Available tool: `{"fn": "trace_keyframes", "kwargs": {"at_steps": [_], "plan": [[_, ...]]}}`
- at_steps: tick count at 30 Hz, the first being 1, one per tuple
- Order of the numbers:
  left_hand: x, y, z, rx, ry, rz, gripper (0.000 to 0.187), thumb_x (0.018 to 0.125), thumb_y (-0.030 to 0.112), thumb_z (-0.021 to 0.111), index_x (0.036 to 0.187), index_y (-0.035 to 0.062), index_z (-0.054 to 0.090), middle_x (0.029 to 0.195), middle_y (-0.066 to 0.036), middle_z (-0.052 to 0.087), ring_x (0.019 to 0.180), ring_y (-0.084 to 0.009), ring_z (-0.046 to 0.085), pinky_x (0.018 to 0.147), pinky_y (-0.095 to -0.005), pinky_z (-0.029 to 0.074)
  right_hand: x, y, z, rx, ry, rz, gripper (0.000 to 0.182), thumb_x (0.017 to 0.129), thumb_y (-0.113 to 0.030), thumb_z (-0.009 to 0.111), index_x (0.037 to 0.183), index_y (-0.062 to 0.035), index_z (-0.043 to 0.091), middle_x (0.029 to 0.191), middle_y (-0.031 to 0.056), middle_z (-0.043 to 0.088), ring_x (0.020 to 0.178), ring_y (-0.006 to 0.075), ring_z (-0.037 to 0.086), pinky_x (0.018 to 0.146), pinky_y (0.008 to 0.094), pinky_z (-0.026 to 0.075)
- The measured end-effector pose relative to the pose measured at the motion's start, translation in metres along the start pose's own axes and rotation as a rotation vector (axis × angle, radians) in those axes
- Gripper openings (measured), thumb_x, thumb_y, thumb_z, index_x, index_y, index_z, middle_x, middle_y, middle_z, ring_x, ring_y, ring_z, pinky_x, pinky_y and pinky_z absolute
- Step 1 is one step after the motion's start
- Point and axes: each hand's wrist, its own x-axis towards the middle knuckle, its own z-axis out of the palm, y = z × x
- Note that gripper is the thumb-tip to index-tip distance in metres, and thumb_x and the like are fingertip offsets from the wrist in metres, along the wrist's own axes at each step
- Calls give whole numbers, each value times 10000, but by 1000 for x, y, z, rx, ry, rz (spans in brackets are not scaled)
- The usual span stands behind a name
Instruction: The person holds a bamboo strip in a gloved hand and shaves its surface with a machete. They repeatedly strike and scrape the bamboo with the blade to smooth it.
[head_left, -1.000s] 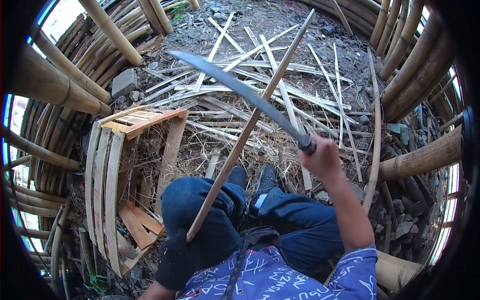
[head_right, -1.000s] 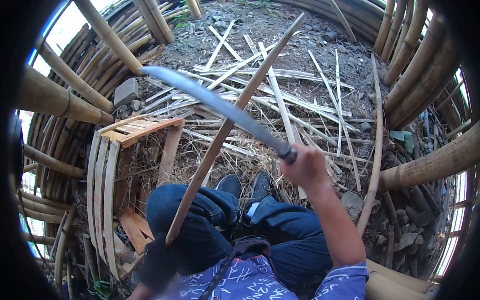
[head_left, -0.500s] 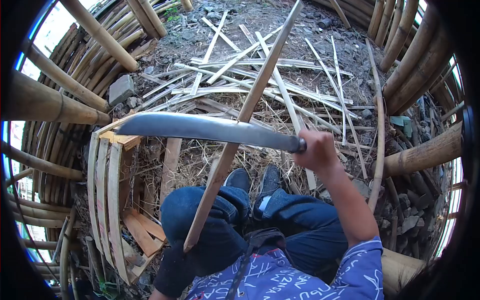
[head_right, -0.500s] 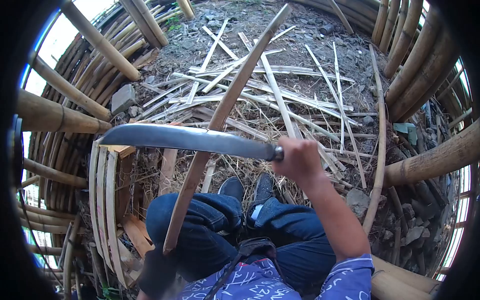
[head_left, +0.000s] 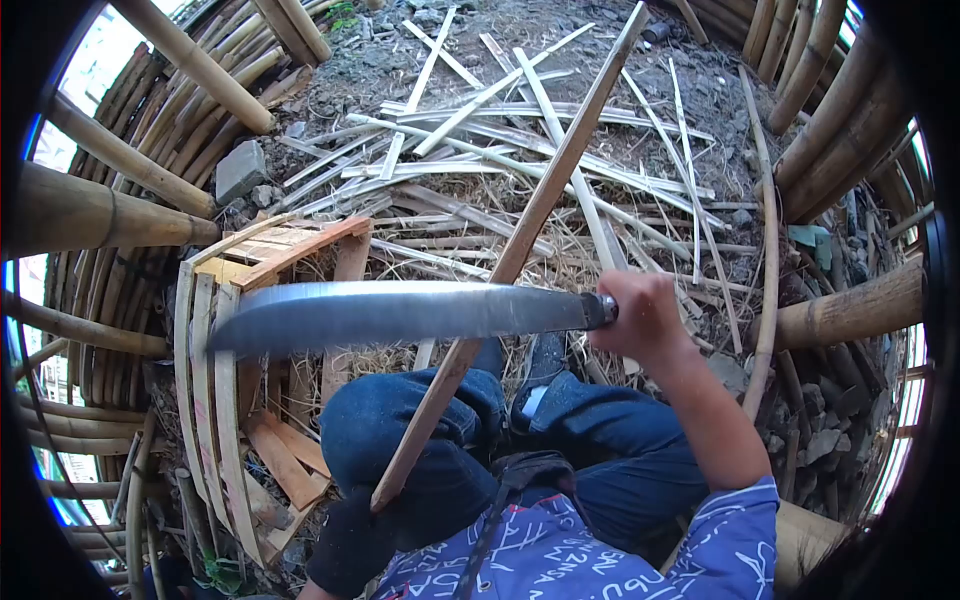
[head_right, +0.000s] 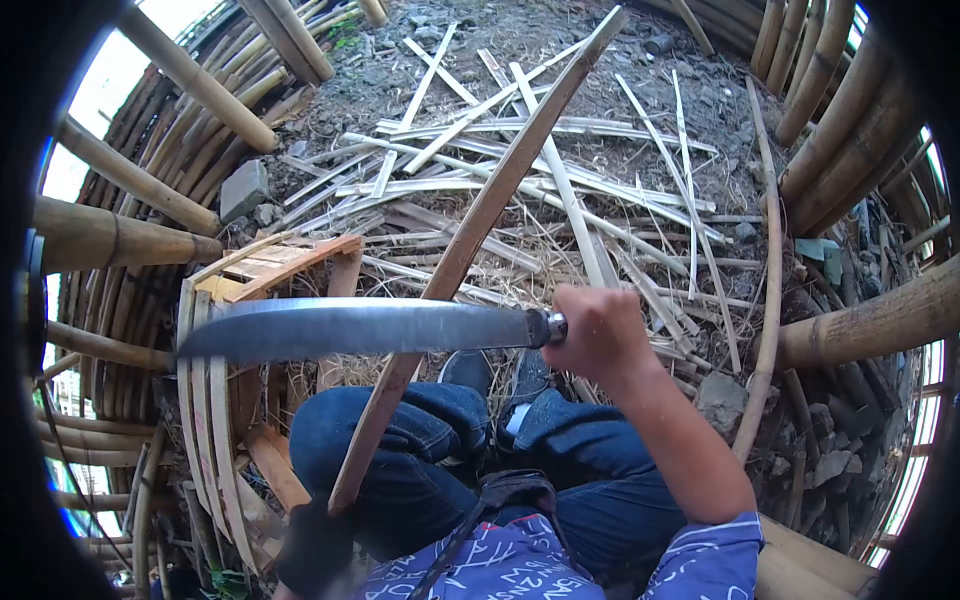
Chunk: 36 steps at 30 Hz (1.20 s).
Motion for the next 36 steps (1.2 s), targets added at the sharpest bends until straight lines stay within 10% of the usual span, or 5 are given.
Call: {"fn": "trace_keyframes", "kwargs": {"at_steps": [9,12,15,17,36], "plan": [[9,9,-18,-355,-91,-391,164,819,122,644,917,-9,632,653,-120,632,588,-243,627,548,-316,451,8,30,9,58,94,153,134,714,-184,642,709,-51,623,597,140,631,569,320,648,535,393,525],[4,-6,-4,-495,-47,-260,182,852,174,637,876,-7,636,631,-65,605,551,-167,576,540,-296,445,-11,-9,12,416,-24,258,396,761,-431,727,697,-62,599,503,50,563,448,190,582,458,329,463],[6,-5,-5,468,292,385,216,908,215,581,846,14,632,617,-35,567,532,-101,517,508,-273,417,-41,-52,31,782,-65,274,566,794,-610,627,691,-55,578,478,32,518,430,143,537,433,317,416],[9,11,-11,-612,-91,-466,260,943,251,534,836,28,616,609,-6,532,508,-84,479,480,-241,373,-56,-78,46,767,-35,166,526,746,-571,695,709,-62,568,523,77,521,460,216,567,452,315,433],[12,13,-11,-1167,-236,-632,163,943,239,550,931,79,517,693,-18,492,551,-99,452,466,-235,332,-23,-69,76,355,265,-249,684,615,-755,616,594,-87,472,526,49,497,475,239,565,463,352,445]]}}
